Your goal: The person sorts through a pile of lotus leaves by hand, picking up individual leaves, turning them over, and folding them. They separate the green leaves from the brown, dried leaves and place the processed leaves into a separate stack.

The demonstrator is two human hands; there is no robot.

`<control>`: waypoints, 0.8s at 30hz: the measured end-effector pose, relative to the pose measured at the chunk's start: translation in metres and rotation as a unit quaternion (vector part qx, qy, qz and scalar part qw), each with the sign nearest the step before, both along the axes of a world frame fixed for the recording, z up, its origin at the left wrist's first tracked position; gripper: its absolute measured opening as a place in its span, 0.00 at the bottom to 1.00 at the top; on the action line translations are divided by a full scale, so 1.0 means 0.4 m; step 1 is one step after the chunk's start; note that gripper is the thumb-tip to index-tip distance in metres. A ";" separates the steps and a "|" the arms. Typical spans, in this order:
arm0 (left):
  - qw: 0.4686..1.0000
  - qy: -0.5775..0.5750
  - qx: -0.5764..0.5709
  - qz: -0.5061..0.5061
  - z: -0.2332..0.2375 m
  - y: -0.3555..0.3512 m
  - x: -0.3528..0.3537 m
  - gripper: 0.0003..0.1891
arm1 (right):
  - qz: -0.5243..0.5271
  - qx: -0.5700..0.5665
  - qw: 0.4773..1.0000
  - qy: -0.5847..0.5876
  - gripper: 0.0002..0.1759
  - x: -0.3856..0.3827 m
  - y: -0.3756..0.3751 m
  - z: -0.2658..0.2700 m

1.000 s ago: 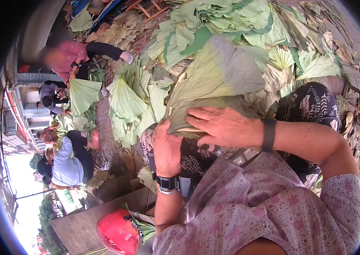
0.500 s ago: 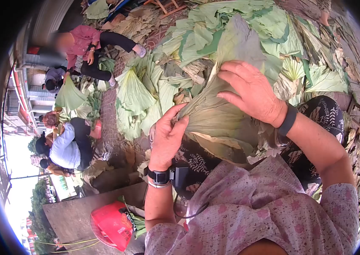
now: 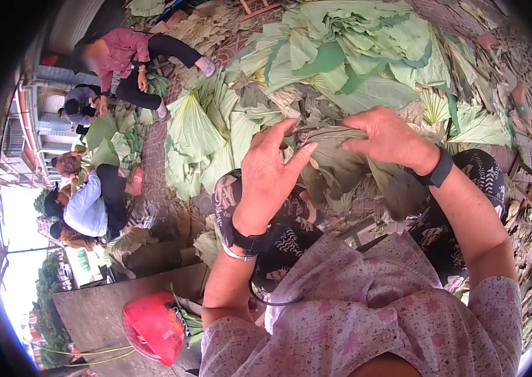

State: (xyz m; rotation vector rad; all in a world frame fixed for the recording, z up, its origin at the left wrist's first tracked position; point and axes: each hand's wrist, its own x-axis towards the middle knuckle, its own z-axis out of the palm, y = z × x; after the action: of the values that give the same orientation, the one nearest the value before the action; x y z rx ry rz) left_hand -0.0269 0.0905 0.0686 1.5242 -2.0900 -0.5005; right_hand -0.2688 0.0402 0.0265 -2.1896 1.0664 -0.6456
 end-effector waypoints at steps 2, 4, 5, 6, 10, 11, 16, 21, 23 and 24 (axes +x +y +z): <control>0.997 -0.011 0.060 0.037 0.003 0.001 0.000 0.26 | -0.008 0.012 1.000 -0.007 0.15 -0.004 -0.006 -0.016; 0.955 0.195 0.221 0.039 0.013 0.011 -0.020 0.24 | -0.002 0.017 1.000 0.001 0.16 -0.004 -0.008 -0.018; 0.908 0.294 0.296 0.042 0.015 0.017 -0.028 0.22 | 0.012 0.027 1.000 0.003 0.16 -0.004 -0.008 -0.013; 0.888 0.334 0.314 0.041 0.006 0.020 -0.027 0.19 | 0.027 0.038 0.999 0.006 0.17 -0.005 -0.007 -0.003; 0.802 0.484 0.349 0.029 -0.022 0.021 -0.019 0.10 | 0.058 0.040 0.997 0.024 0.18 -0.006 -0.006 0.002; 0.794 0.505 0.337 0.024 -0.027 0.018 -0.019 0.10 | 0.043 0.015 0.997 0.061 0.18 -0.008 -0.004 0.007; 0.860 0.422 0.285 -0.016 0.023 -0.017 0.008 0.17 | -0.048 -0.060 0.980 0.182 0.19 -0.021 -0.010 0.049; 0.932 0.327 0.137 -0.075 0.078 -0.045 0.024 0.24 | -0.103 -0.194 0.969 0.113 0.21 -0.021 -0.022 0.042; 0.956 0.271 0.104 -0.047 0.102 -0.057 0.068 0.16 | -0.097 -0.235 0.964 0.079 0.25 -0.004 -0.024 0.034; 0.959 0.265 0.097 -0.029 0.116 -0.056 0.103 0.13 | -0.088 -0.255 0.962 0.050 0.27 0.001 -0.021 0.042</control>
State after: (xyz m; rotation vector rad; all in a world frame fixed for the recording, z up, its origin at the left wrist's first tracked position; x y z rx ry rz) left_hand 0.0143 0.0679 0.1151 1.2505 -1.7036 -1.0359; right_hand -0.2683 0.0318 0.0434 -2.6036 1.2642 -0.9887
